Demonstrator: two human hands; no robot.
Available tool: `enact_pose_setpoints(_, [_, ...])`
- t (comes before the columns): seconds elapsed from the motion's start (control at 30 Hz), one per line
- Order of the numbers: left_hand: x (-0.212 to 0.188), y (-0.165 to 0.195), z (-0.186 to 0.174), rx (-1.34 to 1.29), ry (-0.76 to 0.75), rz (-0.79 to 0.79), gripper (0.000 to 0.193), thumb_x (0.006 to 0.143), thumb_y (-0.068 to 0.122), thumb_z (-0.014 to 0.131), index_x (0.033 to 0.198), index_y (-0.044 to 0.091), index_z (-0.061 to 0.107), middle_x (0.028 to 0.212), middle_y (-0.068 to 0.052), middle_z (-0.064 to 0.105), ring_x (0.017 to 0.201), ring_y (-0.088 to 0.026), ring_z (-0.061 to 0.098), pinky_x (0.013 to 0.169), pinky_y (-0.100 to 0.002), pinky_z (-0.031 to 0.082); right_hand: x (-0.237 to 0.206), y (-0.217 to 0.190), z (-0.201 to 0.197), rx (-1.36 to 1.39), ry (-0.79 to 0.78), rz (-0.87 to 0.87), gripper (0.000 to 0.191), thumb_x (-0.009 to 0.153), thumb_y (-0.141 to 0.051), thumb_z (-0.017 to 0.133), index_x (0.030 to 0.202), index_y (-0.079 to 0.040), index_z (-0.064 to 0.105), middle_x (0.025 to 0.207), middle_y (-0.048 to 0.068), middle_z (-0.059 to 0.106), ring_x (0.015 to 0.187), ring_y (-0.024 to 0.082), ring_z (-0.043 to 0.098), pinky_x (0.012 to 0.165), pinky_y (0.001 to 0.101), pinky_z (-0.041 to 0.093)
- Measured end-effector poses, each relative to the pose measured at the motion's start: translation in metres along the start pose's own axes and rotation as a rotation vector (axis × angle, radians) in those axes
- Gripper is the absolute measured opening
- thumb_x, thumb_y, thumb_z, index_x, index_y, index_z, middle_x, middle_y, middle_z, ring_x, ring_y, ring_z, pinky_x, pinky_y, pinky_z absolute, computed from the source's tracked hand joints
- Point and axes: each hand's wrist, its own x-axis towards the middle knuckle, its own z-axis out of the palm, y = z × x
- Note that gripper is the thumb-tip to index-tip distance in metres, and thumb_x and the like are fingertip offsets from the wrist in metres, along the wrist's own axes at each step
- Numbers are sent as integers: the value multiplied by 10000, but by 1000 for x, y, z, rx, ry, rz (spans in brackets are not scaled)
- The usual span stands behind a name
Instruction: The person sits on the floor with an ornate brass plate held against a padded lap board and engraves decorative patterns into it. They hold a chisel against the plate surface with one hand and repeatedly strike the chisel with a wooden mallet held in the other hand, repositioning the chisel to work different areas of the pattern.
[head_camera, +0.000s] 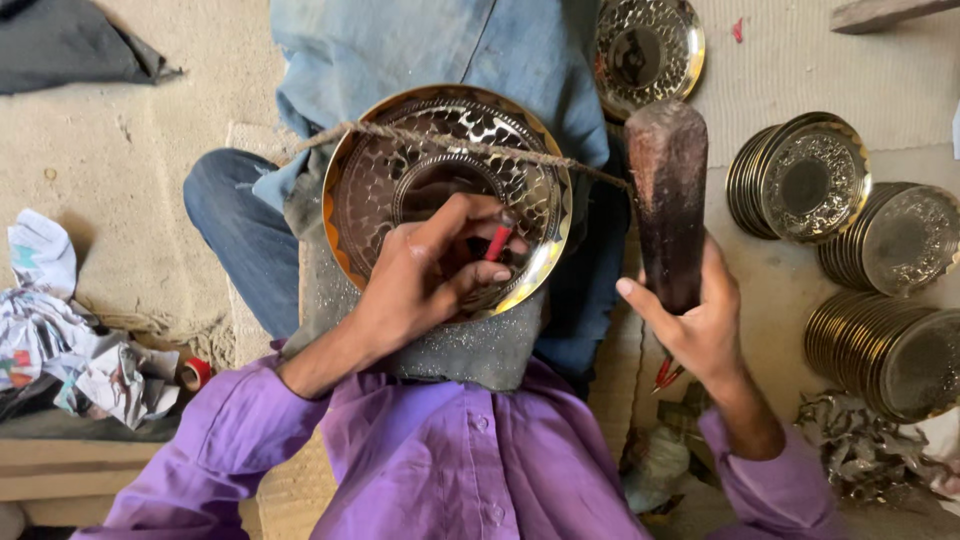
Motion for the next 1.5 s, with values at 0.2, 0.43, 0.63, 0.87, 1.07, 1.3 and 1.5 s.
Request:
enact_pose_setpoints(0.2, [-218, 20, -24, 233, -41, 51, 501, 902, -144, 674, 1356, 3, 521, 1180, -101, 750, 1122, -163, 751, 961, -276, 616, -142, -115, 91, -248, -127, -128, 769, 822, -69, 850, 1500, -11, 491, 1018, 116, 711, 886, 167, 703, 806, 317, 568])
enact_pose_setpoints(0.43, [-297, 17, -40, 148, -30, 29, 467, 927, -133, 642, 1351, 0, 499, 1194, -100, 754, 1129, -187, 753, 958, -283, 613, -183, -163, 131, 51, 8, -124, 775, 855, -61, 824, 1494, -52, 387, 984, 64, 659, 860, 141, 672, 799, 288, 574])
enact_pose_setpoints(0.63, [-336, 24, -49, 210, -33, 49, 456, 936, -87, 687, 1342, 0, 499, 1174, -84, 764, 1095, -177, 765, 926, -284, 608, -196, -195, 143, -416, -319, -121, 762, 782, 76, 780, 1452, -149, 498, 868, 75, 667, 707, 194, 656, 694, 359, 561])
enact_pose_setpoints(0.87, [-375, 16, -59, 250, -22, 73, 468, 931, -64, 700, 1347, 2, 495, 1184, -82, 763, 1121, -197, 759, 919, -304, 603, -225, -207, 175, -682, -381, -287, 969, 707, 64, 748, 1572, -239, 432, 943, 77, 662, 769, 242, 644, 665, 383, 526])
enact_pose_setpoints(1.07, [-382, 0, -72, 243, -37, 26, 467, 932, -23, 701, 1353, 20, 505, 1160, -71, 775, 1067, -190, 774, 884, -304, 602, -227, -197, 200, -761, -418, -237, 1024, 692, 64, 768, 1588, -261, 395, 887, 93, 639, 758, 244, 639, 690, 394, 530])
enact_pose_setpoints(1.3, [-361, -16, -104, 269, -47, 30, 459, 941, 22, 719, 1353, 32, 515, 1151, -71, 781, 1056, -215, 776, 867, -320, 591, -197, -182, 222, -502, -377, -126, 991, 719, 71, 714, 1596, -226, 363, 963, 52, 686, 754, 197, 645, 680, 350, 539])
enact_pose_setpoints(1.5, [-335, -16, -129, 327, -31, 77, 468, 935, 58, 743, 1351, 38, 527, 1167, -93, 768, 1105, -268, 759, 877, -344, 587, -158, -186, 226, -487, -406, -118, 1005, 707, 65, 733, 1597, -226, 369, 923, 63, 672, 756, 214, 654, 707, 353, 553])
